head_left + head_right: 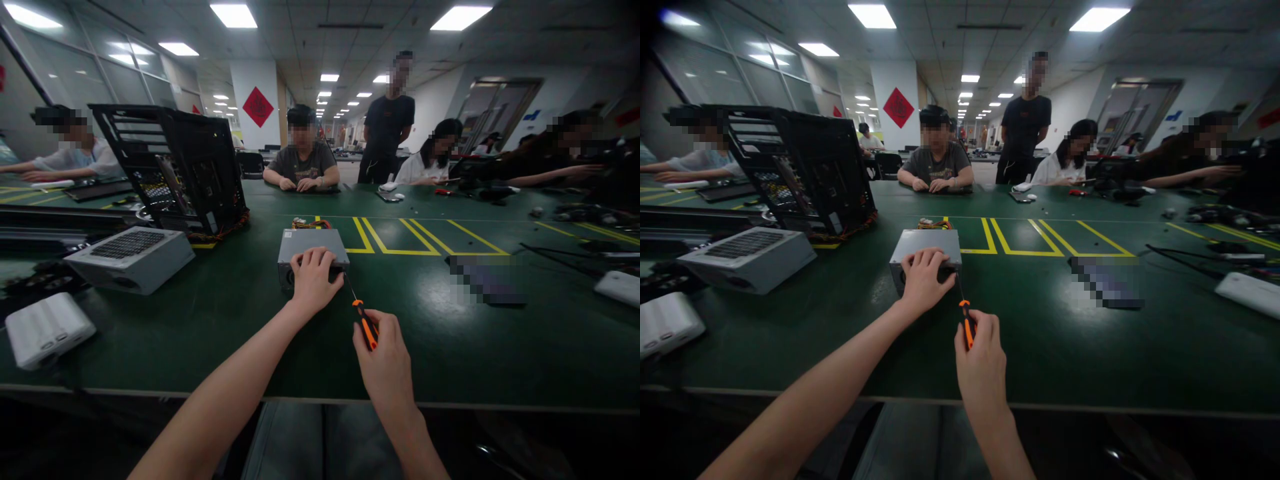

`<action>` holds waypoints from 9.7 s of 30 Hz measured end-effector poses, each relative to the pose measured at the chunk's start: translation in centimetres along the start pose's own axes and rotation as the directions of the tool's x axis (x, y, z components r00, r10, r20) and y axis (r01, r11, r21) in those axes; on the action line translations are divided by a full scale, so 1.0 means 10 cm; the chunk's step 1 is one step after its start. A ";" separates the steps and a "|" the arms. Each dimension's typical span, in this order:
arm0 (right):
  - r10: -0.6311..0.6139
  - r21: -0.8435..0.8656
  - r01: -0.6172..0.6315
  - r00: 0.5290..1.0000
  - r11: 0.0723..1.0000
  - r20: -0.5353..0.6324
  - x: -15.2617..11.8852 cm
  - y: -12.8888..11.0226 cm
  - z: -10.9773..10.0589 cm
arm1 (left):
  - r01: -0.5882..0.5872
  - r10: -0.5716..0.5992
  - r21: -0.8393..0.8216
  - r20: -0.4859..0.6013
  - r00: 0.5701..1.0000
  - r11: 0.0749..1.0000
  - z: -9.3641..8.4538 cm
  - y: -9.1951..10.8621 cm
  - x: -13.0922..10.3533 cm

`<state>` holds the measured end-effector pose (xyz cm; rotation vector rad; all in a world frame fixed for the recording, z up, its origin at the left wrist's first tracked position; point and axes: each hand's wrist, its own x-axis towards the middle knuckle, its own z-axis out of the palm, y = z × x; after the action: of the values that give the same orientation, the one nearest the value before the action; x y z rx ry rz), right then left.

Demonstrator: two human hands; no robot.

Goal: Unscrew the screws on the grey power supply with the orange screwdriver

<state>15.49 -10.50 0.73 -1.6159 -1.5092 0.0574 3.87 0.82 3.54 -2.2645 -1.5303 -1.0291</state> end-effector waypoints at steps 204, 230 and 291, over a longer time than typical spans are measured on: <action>-0.233 0.058 0.250 0.949 0.966 -0.212 0.00 0.06 -0.04 | 0.017 -0.017 0.073 0.001 1.000 0.997 0.08 0.04 0.01; -0.305 0.054 0.323 0.929 0.945 -0.211 -0.01 0.05 -0.02 | -0.092 0.092 -0.005 0.071 0.993 0.996 -0.01 -0.09 -0.02; -0.451 0.068 0.467 0.875 0.881 -0.175 -0.02 -0.12 0.06 | -0.166 0.170 -0.037 0.173 0.970 0.985 -0.16 -0.33 -0.04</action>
<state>14.20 -10.52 1.02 -1.1121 -1.6988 -0.2426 0.17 1.12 3.80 -2.5085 -1.3642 -0.8238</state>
